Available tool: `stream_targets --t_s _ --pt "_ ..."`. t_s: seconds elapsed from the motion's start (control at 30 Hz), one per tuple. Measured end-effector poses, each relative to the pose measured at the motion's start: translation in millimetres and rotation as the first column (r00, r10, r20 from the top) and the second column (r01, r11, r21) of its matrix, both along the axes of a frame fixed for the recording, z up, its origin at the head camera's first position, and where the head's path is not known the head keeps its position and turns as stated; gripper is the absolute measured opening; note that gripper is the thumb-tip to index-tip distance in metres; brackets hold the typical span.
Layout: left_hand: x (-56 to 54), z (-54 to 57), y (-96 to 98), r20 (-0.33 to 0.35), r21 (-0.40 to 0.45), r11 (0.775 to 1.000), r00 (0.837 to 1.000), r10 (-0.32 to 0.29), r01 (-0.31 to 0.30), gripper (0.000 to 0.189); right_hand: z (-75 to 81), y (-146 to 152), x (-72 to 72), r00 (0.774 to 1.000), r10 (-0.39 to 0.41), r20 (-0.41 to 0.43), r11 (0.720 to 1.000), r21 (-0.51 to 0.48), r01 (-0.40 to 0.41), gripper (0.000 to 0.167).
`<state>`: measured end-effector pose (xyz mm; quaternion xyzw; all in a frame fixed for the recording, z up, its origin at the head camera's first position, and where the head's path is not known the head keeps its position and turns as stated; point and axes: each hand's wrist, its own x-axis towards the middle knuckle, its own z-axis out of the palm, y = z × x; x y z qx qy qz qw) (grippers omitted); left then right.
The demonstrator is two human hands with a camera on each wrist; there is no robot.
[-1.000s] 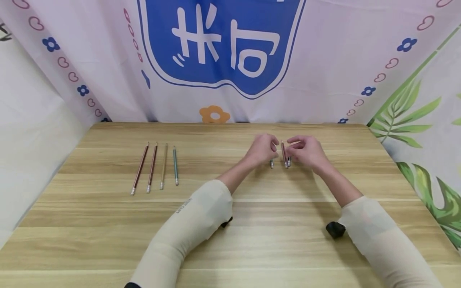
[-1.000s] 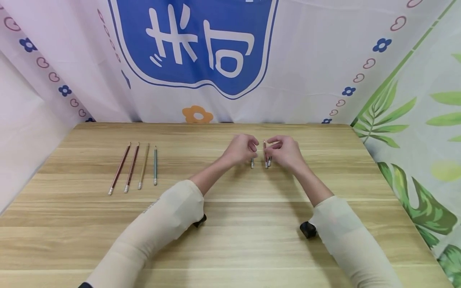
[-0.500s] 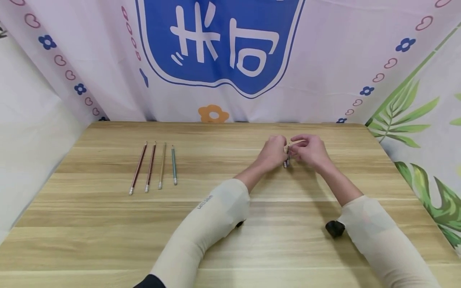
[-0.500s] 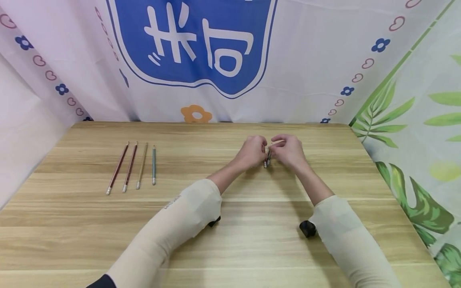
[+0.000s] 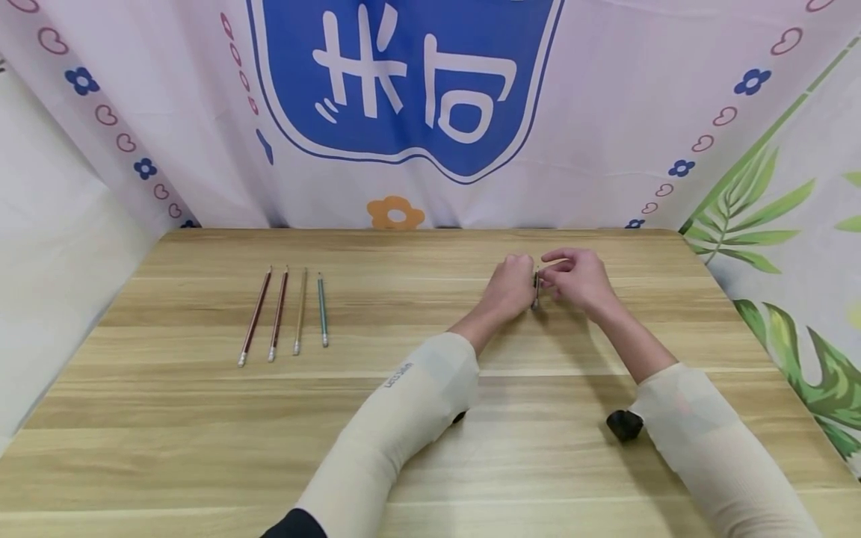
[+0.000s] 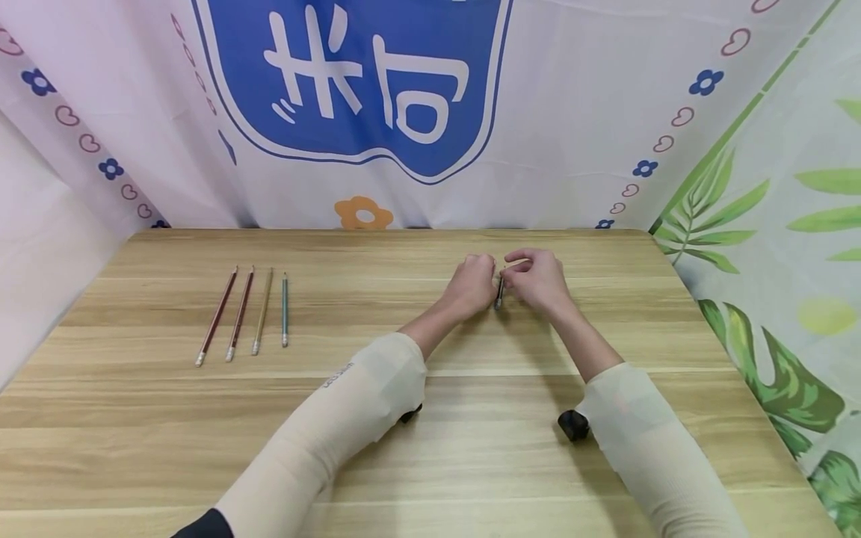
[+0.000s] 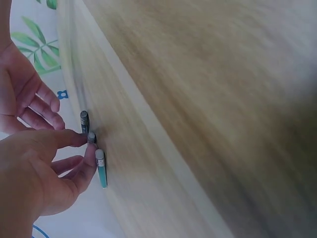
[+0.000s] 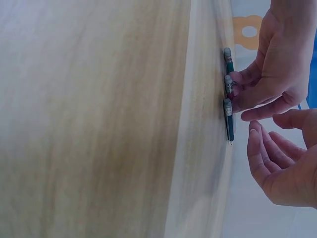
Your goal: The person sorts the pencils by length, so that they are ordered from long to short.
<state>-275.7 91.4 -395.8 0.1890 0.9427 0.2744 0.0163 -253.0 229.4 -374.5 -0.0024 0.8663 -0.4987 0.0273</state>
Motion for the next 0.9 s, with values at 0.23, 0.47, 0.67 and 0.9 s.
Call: stream_targets --t_s 0.23,0.47,0.67,0.9 --pt "-1.1 0.5 1.2 -0.015 -0.011 1.000 1.000 0.026 -0.026 0.019 0.7 -1.2 -1.0 1.000 0.007 -0.004 1.000 0.021 -0.006 0.034" --pt "0.5 5.7 1.0 0.039 0.035 0.996 0.996 0.086 -0.087 0.024 -0.1 -3.7 -3.8 0.999 0.001 0.049 0.999 -0.044 0.001 0.035" --pt "-2.0 10.8 -2.5 0.096 0.117 0.981 0.985 0.144 -0.154 0.035 -2.3 -3.8 -5.0 0.995 0.004 0.101 0.992 -0.125 0.009 0.037" --pt "-0.8 19.2 -12.0 0.146 0.197 0.967 0.980 0.134 -0.162 0.047 -4.3 -3.7 -6.3 0.989 0.025 0.144 0.985 -0.174 0.001 0.040"
